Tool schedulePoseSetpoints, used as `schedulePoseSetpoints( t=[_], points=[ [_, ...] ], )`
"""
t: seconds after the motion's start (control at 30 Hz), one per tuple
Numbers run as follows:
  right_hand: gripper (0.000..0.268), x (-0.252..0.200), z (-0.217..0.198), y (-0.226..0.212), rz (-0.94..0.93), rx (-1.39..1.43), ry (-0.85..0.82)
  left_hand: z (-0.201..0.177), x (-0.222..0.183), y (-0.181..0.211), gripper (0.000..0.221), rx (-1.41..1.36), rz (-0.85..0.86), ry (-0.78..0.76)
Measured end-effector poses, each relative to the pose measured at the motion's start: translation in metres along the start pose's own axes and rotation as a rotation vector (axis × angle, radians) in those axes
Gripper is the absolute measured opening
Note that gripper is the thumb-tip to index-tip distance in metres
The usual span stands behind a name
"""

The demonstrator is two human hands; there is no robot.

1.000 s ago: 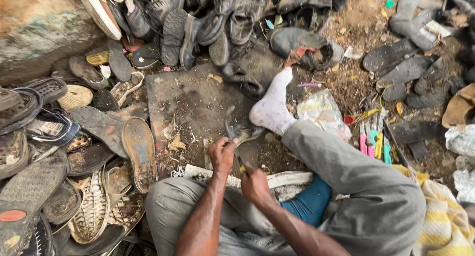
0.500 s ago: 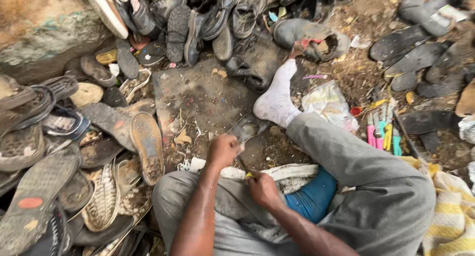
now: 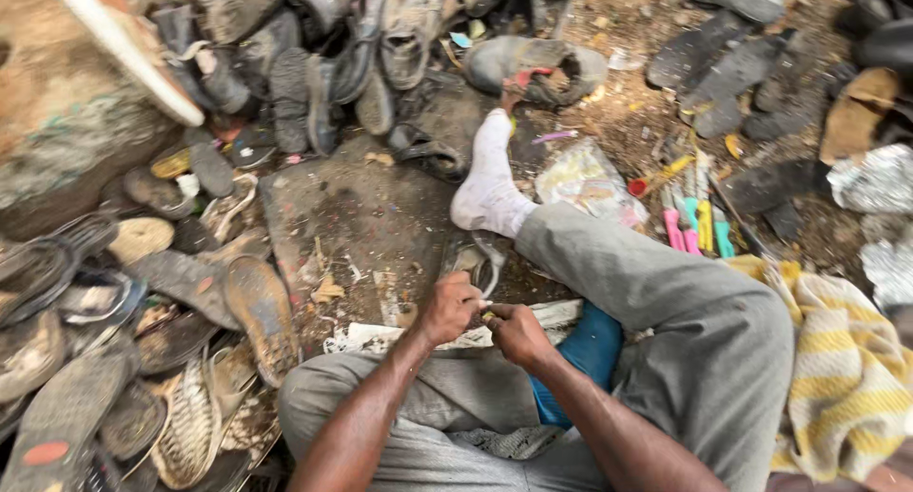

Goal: The person repairs shoes while sitting on the ground, using a knife to trim material and a tool to work on the soles and straps of various footwear items.

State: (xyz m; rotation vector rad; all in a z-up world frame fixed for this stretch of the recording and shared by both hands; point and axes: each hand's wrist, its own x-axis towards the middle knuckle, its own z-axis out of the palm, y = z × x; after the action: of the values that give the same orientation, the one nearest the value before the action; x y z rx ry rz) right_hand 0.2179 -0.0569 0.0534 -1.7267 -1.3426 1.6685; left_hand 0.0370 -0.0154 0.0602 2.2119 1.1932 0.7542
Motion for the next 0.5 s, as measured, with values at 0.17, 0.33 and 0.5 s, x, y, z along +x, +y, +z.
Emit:
schedulePoseSetpoints(
  t=[0.17, 0.33, 0.5],
  points=[
    [0.029, -0.043, -0.004, 0.005, -0.243, -0.2, 0.186, 0.043, -0.014, 0.013, 0.012, -0.397, -0.358, 0.221],
    [0.034, -0.086, -0.008, 0.018, 0.023, -0.294, 0.184, 0.066, -0.015, 0.02, 0.013, -0.536, -0.388, 0.333],
    [0.029, -0.036, -0.003, 0.021, -0.047, -0.341, 0.232, 0.076, -0.012, 0.031, 0.014, -0.523, -0.41, 0.387]
  ],
)
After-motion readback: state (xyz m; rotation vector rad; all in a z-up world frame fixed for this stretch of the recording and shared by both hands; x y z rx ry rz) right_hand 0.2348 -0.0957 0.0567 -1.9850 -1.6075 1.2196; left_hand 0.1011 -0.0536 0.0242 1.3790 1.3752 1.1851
